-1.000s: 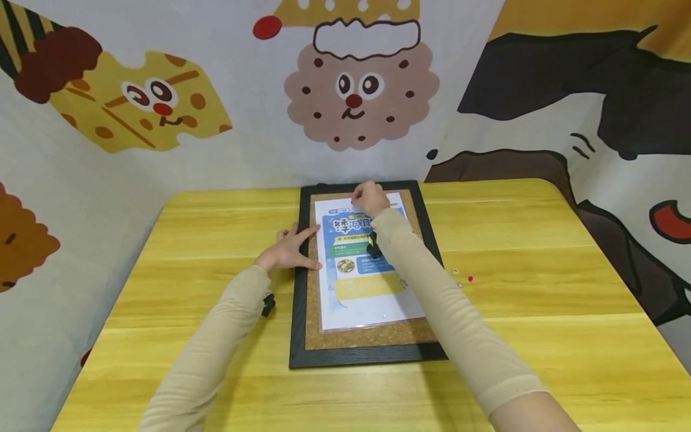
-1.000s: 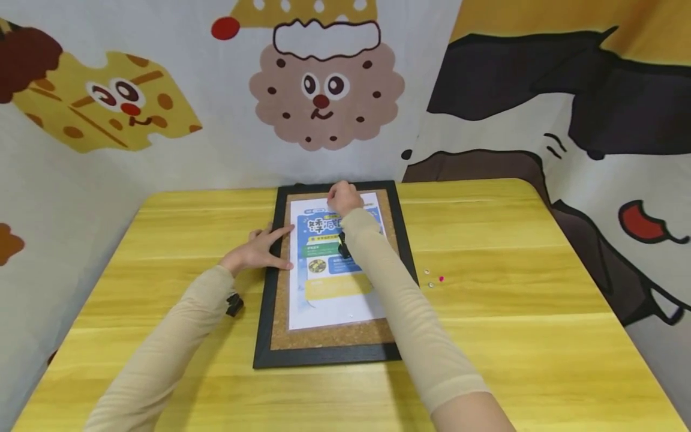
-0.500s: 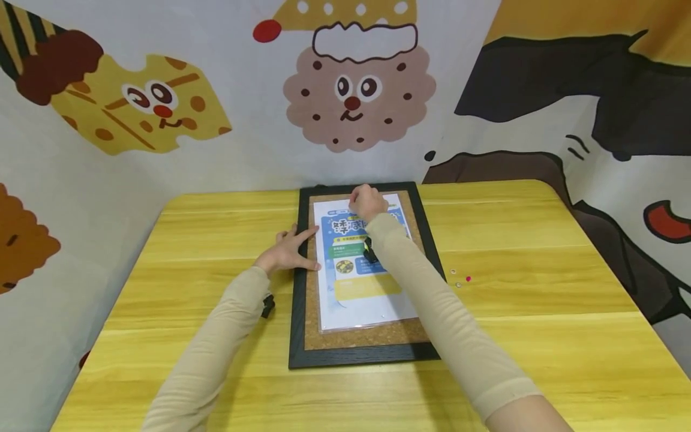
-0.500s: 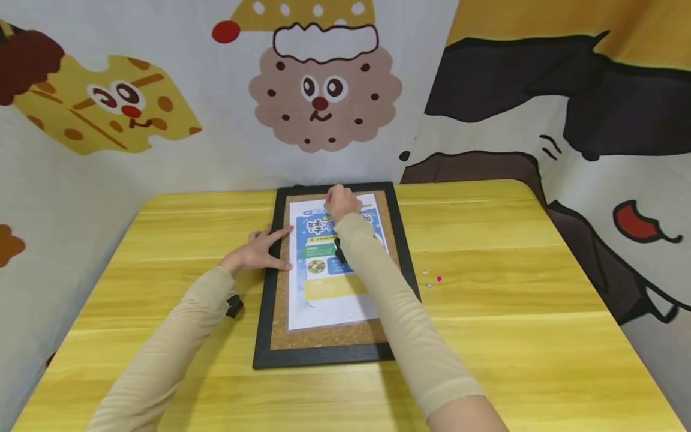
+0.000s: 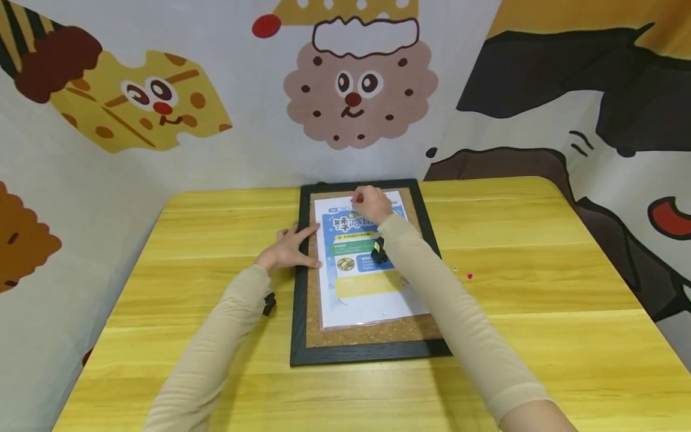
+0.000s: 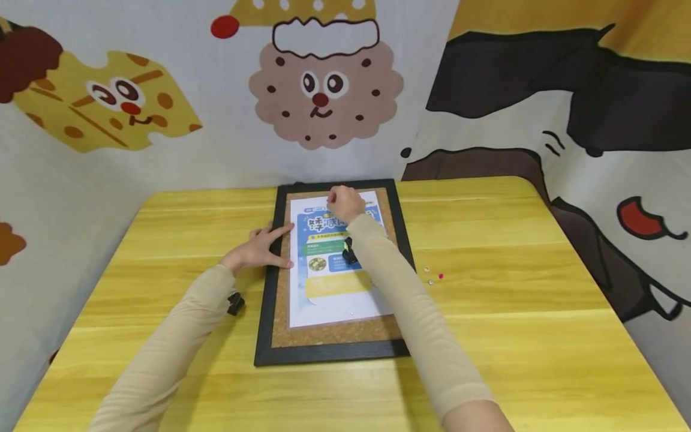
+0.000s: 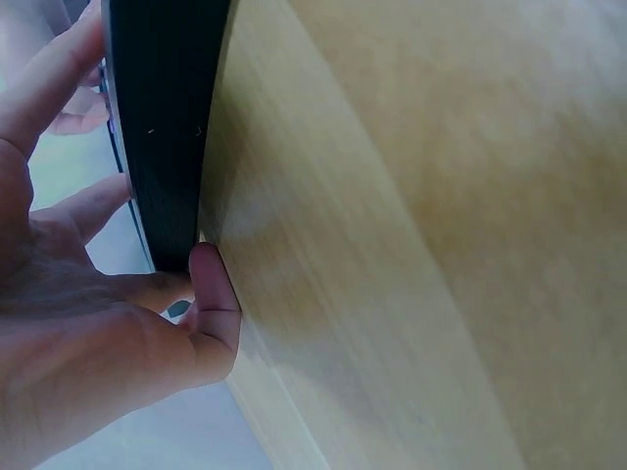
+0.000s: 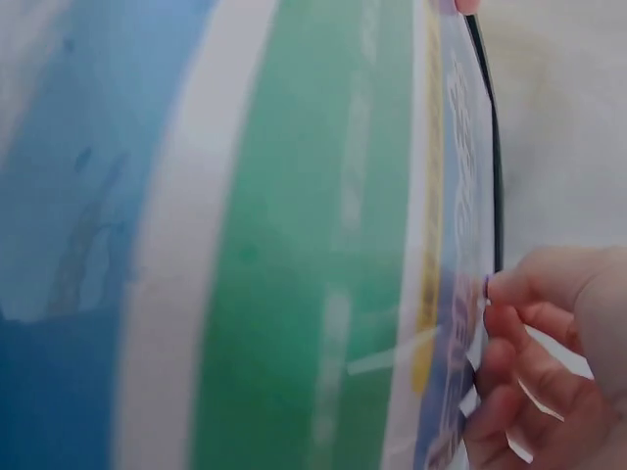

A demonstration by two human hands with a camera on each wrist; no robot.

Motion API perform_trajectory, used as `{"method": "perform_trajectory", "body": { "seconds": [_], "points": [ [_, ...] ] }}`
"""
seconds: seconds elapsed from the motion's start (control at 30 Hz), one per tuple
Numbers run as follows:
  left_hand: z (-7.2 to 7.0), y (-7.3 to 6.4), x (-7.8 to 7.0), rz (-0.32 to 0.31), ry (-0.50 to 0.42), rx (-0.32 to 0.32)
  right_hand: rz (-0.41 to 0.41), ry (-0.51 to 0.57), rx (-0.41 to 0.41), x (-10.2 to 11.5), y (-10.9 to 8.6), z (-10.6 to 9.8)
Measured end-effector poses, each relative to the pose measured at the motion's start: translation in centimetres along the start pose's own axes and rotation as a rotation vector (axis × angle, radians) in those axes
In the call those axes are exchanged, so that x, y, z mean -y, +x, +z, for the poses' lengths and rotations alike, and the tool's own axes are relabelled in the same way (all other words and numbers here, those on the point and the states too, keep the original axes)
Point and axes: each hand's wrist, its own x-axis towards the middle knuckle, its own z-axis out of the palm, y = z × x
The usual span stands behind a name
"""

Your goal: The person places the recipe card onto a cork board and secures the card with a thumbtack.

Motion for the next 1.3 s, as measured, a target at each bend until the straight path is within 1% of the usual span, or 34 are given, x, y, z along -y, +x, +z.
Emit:
{"method": "perform_trajectory", "body": {
  "seconds": [0.1, 0.23, 0.5, 0.73, 1.0, 1.13, 1.23, 1.3],
  "points": [
    [0.0, 0.0, 0.1, -0.001, -0.011, 0.002, -0.030, 0.057, 0.020, -0.5, -0.1, -0.2],
    [0.0, 0.1, 0.2, 0.001, -0.022, 0.007, -0.040, 0.107, 0.038, -0.8, -0.8, -1.0],
    [-0.2, 0.0, 0.1, 0.023, -0.054, 0.011, -0.073, 0.068, 0.035, -1.7, -2.6, -2.4],
    [-0.2, 0.1, 0.4, 0.026, -0.060, 0.008, -0.086, 0.082, 0.088, -2.5, -4.2, -3.0],
    [0.1, 0.1, 0.5, 0.007, -0.054, 0.007, -0.110, 0.067, 0.123, -2.9, -6.8, -3.5],
    [0.1, 0.1, 0.4, 0.013, -0.057, 0.014, -0.171, 0.030, 0.114, -2.9, -8.2, -3.6],
    [0.1, 0.2, 0.4, 0.018, -0.061, 0.016, -0.224, 0.028, 0.108, -2.8, -9.2, -3.7],
    [0.0, 0.3, 0.5, 0.014, -0.064, 0.017, -0.238, 0.044, 0.114, -2.8, -9.9, -3.7]
  ]
}}
